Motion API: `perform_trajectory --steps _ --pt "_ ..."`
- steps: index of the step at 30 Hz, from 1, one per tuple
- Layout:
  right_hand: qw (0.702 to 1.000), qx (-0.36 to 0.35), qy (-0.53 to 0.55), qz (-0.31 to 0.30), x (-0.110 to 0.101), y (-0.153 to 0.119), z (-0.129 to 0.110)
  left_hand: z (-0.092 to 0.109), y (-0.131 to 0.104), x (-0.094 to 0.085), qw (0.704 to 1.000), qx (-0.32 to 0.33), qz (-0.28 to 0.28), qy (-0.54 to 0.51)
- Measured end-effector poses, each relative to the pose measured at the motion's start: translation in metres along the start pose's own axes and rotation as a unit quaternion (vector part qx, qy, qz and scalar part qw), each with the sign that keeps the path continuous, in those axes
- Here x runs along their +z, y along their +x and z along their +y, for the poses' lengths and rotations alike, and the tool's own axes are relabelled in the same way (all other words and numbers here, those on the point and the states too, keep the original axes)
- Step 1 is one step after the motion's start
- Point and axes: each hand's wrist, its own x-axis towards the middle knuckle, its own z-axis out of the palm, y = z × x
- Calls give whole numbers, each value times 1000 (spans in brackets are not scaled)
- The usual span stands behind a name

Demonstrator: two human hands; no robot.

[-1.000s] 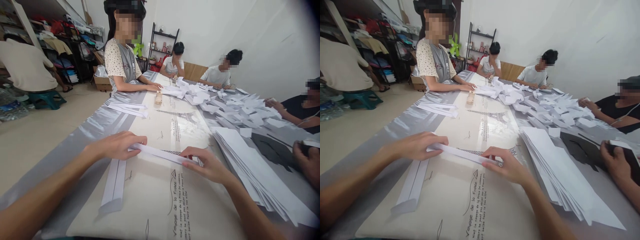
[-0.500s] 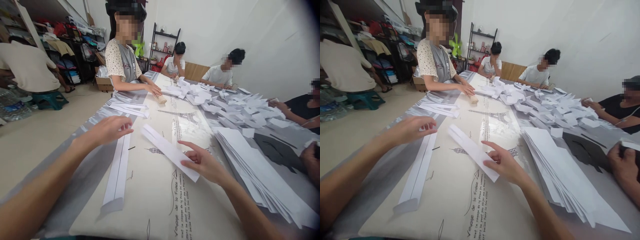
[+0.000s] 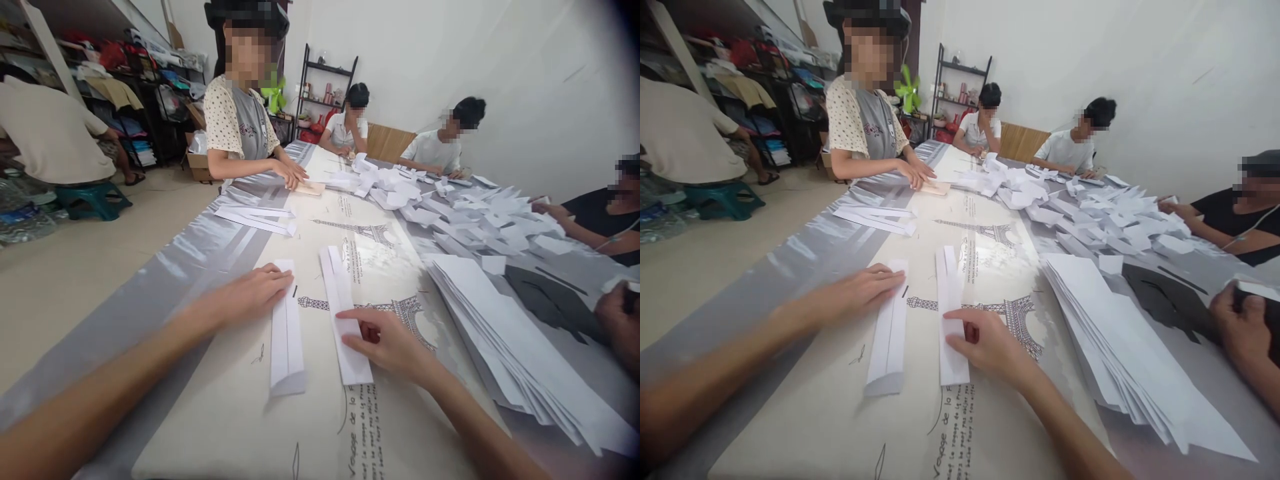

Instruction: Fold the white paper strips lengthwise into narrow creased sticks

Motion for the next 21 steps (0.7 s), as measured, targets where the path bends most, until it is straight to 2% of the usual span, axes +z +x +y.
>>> perform_trajectory --steps 4,7,13,16,21 --pt "1000 -7 -29 -3 3 0 -4 12 12 15 999 -9 41 25" --pt "999 -7 -47 -9 3 -1 -6 16 17 20 997 -33 67 -9" --pt "998 -9 -58 -12 1 -2 -10 10 21 26 978 -99 83 -164" --pt "998 -10 -59 -14 1 -3 -10 5 21 28 969 -121 101 -191" --pt "998 -12 -51 -21 0 -2 -10 6 23 22 968 -124 82 -201"
